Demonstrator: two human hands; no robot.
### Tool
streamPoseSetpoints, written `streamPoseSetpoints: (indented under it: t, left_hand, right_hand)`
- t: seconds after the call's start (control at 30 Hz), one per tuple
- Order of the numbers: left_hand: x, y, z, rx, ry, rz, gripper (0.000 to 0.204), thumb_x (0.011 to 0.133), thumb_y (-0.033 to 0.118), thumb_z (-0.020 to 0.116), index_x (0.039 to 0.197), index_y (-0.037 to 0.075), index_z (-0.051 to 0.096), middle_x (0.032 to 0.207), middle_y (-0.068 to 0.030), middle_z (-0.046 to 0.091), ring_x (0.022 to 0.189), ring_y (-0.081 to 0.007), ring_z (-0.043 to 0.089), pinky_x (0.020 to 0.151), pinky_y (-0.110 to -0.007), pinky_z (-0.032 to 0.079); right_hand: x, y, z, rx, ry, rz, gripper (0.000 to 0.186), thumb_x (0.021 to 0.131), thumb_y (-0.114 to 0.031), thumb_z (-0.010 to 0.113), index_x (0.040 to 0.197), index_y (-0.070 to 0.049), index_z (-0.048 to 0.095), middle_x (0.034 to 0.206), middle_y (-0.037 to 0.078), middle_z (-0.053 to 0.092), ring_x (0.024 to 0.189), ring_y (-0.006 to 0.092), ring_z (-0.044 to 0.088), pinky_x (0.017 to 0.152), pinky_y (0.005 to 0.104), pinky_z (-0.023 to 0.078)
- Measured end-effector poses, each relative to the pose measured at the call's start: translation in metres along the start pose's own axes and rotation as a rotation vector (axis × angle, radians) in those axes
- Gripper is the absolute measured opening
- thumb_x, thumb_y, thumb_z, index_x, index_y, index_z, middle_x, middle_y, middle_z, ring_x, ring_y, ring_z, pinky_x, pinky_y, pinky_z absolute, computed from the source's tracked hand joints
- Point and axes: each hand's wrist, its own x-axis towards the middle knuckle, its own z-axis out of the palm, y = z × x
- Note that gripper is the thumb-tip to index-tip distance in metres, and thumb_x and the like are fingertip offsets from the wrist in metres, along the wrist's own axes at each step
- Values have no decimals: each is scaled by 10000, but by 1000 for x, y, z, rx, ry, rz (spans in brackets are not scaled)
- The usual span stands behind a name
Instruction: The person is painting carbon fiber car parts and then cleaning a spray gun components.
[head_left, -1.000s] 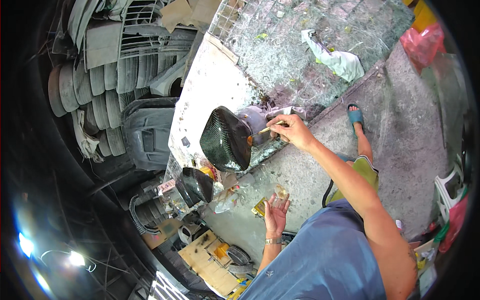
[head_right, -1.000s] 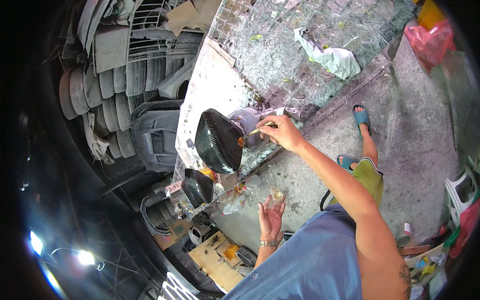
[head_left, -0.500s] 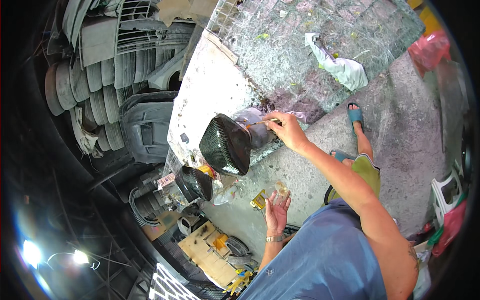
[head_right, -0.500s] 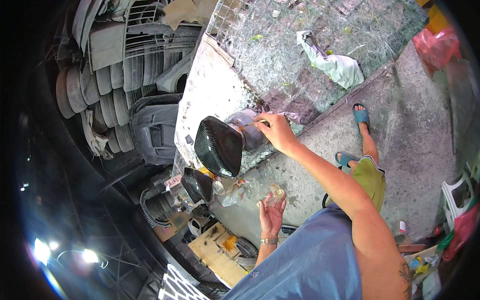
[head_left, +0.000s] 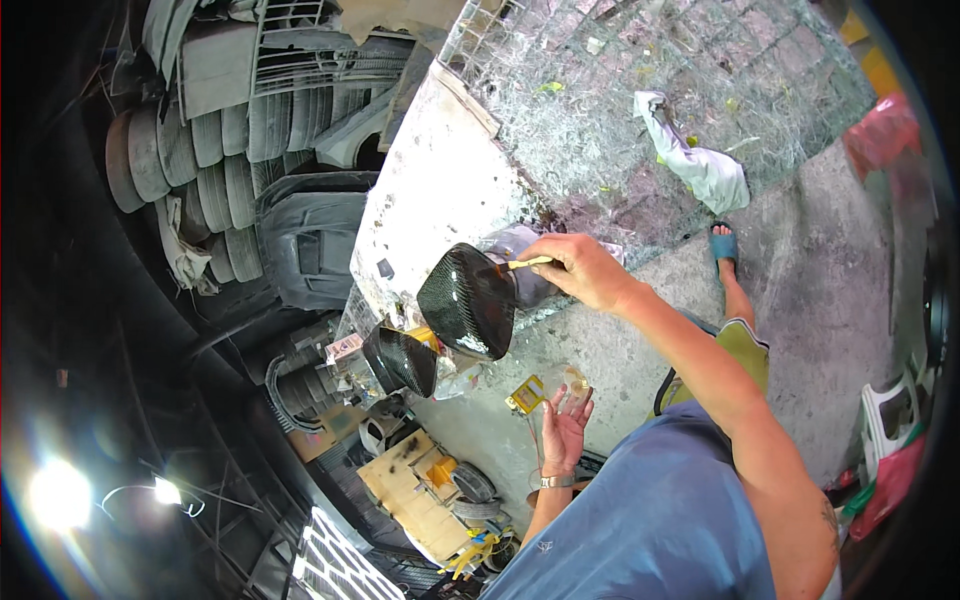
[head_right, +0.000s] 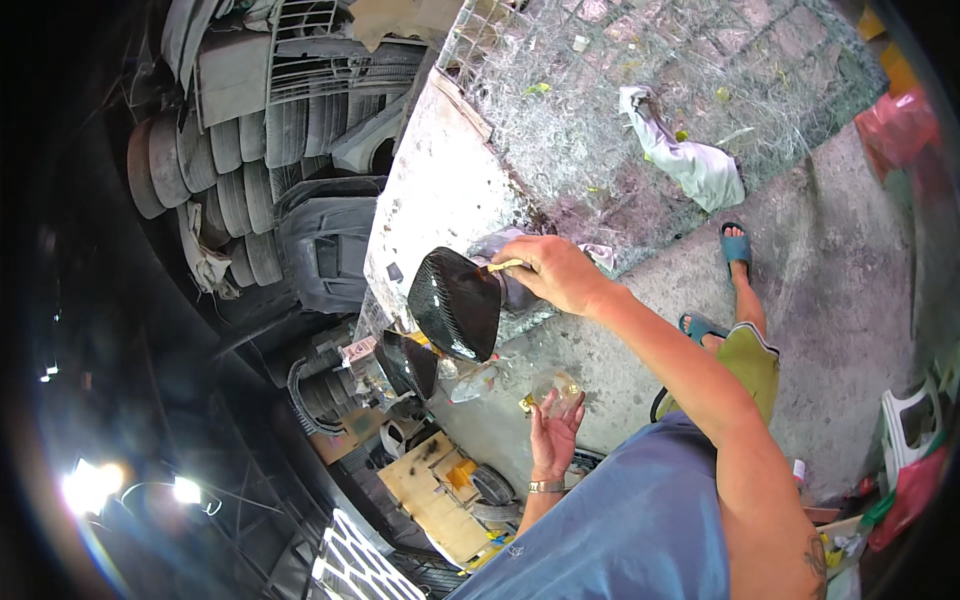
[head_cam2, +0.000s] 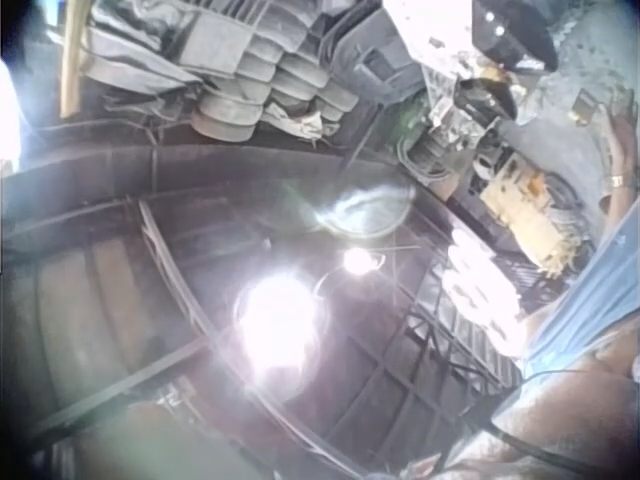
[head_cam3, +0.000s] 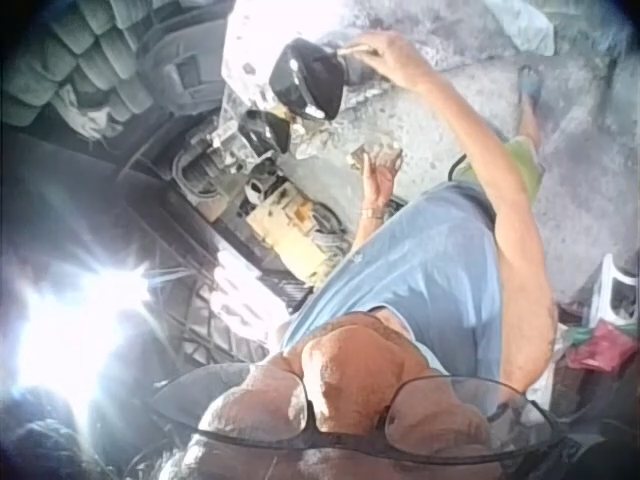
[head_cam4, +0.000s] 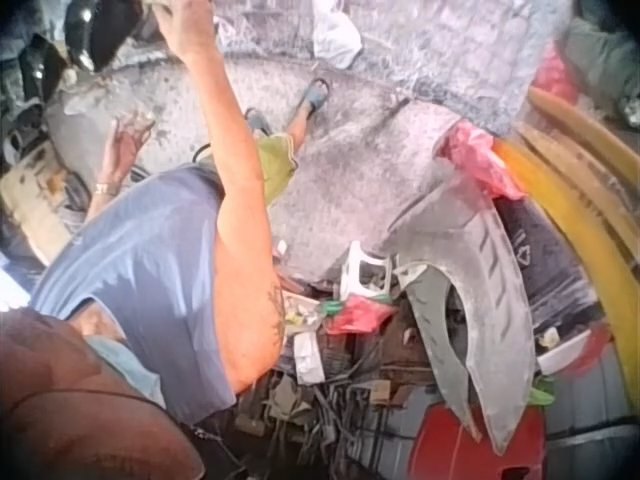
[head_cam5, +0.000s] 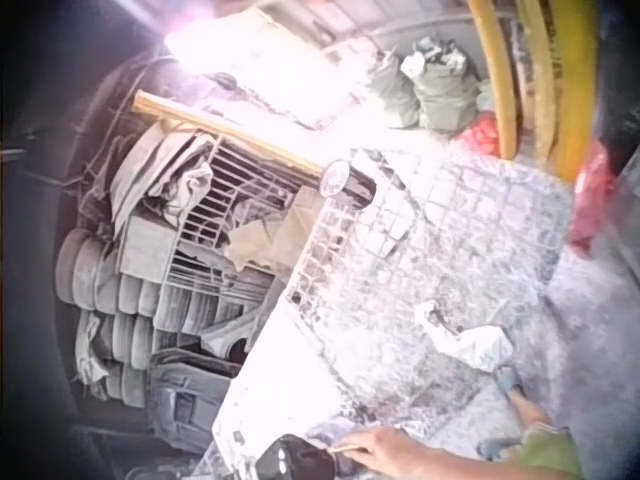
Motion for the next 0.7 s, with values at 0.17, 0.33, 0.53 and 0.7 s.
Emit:
streamPoseSetpoints:
  t: [0.17, 0.33, 0.53, 0.7]
  left_hand:
    - [-4, 0, 10, -6, -16, 8, 517, 1007, 468, 467, 1333, 67, 480, 1424, -213, 468, 1321, -364, 464, 1073, -426, 415]
    - [-4, 2, 17, -4, -13, 5, 533, 1004, 470, 471, 1348, 62, 463, 1427, -224, 462, 1329, -371, 453, 1084, -431, 401]
    - [-1, 4, 23, -13, -4, -1, 547, 1001, 473, 478, 1356, 57, 455, 1446, -237, 438, 1337, -383, 441, 1094, -437, 393]
    - [0, 6, 27, -26, 22, 5, 549, 1000, 479, 476, 1356, 62, 456, 1441, -240, 441, 1337, -385, 441, 1097, -435, 394]
  right_hand:
    - [19, -21, -10, 119, 45, 41, 243, 887, -28, 647, 1125, -56, 687, 963, 64, 702, 874, 129, 644, 766, 290, 499]
    - [18, -7, 5, 426, 248, 95, 191, 921, -58, 631, 1096, -33, 702, 1023, 24, 710, 901, 93, 619, 818, 247, 487]
    - [-14, 34, 25, 343, 202, 264, 184, 913, -48, 635, 1079, -17, 707, 926, 12, 692, 855, 80, 595, 773, 258, 473]
    - [-34, 50, 27, 159, 70, 328, 197, 884, -29, 647, 1071, -39, 708, 892, 65, 688, 798, 131, 623, 733, 289, 484]
